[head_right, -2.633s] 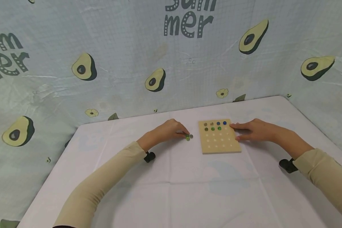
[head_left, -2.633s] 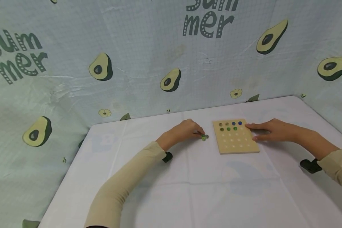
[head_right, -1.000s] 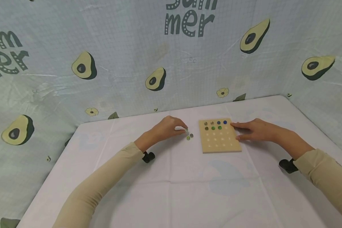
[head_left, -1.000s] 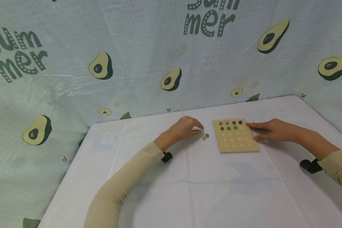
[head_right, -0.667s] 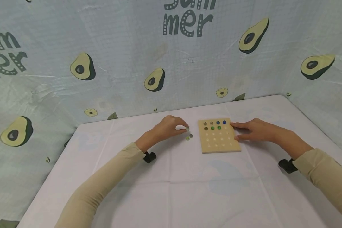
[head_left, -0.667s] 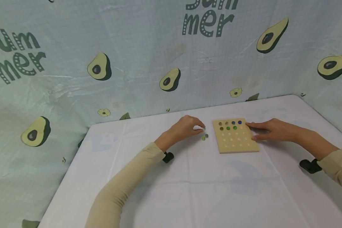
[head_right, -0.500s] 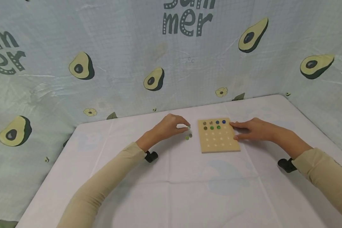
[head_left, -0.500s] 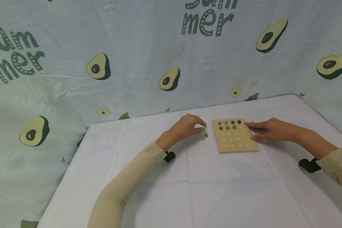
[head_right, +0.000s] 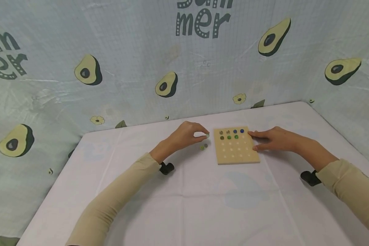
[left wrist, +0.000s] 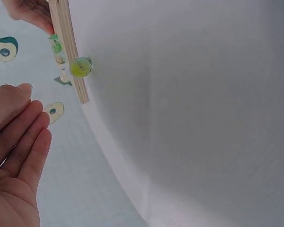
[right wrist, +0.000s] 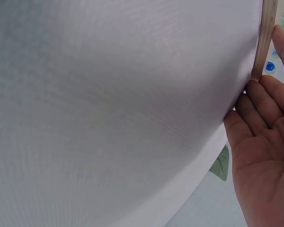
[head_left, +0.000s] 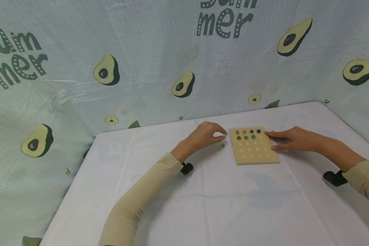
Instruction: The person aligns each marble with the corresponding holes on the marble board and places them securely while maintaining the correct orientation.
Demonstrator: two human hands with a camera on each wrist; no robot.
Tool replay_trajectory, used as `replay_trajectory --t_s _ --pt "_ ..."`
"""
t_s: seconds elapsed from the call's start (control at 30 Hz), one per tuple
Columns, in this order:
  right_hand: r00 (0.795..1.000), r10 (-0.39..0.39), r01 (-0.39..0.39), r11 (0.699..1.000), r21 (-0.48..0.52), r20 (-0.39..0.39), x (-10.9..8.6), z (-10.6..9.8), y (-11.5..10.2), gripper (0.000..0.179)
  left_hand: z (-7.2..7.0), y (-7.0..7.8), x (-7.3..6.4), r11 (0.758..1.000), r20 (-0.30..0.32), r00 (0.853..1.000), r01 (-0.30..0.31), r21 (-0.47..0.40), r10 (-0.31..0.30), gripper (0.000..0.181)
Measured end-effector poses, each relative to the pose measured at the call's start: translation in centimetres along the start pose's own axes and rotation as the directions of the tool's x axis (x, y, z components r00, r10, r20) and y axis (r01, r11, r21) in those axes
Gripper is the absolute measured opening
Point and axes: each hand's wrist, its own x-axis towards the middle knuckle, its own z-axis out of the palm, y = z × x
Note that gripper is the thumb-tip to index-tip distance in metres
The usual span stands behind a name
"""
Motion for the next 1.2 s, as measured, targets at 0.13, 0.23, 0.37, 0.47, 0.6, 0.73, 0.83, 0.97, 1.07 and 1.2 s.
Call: replay_trajectory --t_s 0.13,0.23,0.37,0.47,0.6,0.73,0.83,0.97,1.07,1.2 --pt "1.0 0.003 -0.003 1.0 0.0 0.004 0.0 0.0 -0.2 0.079 0.0 0.2 0.1 1.0 -0.002 1.0 0.001 -0.003 -0.001 0.021" --pt "1.0 0.015 -0.015 1.0 0.006 0.009 0.0 0.0 -0.2 0.08 0.0 0.4 0.2 1.0 0.004 1.0 0.008 -0.01 -0.008 0.022" --pt "1.0 0.023 -0.024 1.0 0.016 0.013 -0.1 0.1 -0.2 0.081 0.0 0.6 0.3 1.0 -0.001 1.0 0.012 -0.017 -0.012 0.022" --pt "1.0 0.023 -0.023 1.0 0.019 0.012 -0.1 0.2 -0.2 0.081 0.0 0.8 0.4 1.0 -0.011 1.0 0.006 -0.02 -0.006 0.021" --pt "1.0 0.02 -0.02 1.0 0.01 0.011 -0.1 0.1 -0.2 0.081 -0.1 1.1 0.7 1.0 -0.003 1.0 0.002 -0.01 -0.003 0.021" --pt "1.0 0.016 -0.016 1.0 0.009 0.011 -0.1 0.1 -0.2 0.08 -0.3 1.5 1.3 1.0 0.018 1.0 0.004 0.002 -0.004 0.022" --pt "1.0 0.012 -0.012 1.0 0.007 0.011 -0.2 0.0 -0.2 0.08 -0.4 2.0 1.7 1.0 0.024 1.0 -0.001 0.008 0.001 0.023" --pt "1.0 0.007 -0.007 1.0 0.004 0.011 -0.2 0.0 -0.3 0.079 -0.5 2.5 2.2 1.0 0.03 1.0 0.005 -0.001 -0.005 0.024" --pt "1.0 0.001 -0.001 1.0 0.009 0.011 -0.1 0.0 -0.2 0.079 -0.5 2.8 2.4 1.0 0.037 0.999 0.01 -0.011 -0.01 0.024" --pt "1.0 -0.003 0.002 1.0 0.003 0.013 -0.1 0.1 -0.1 0.079 -0.4 3.0 2.7 1.0 0.038 0.999 0.0 -0.016 0.001 0.024"
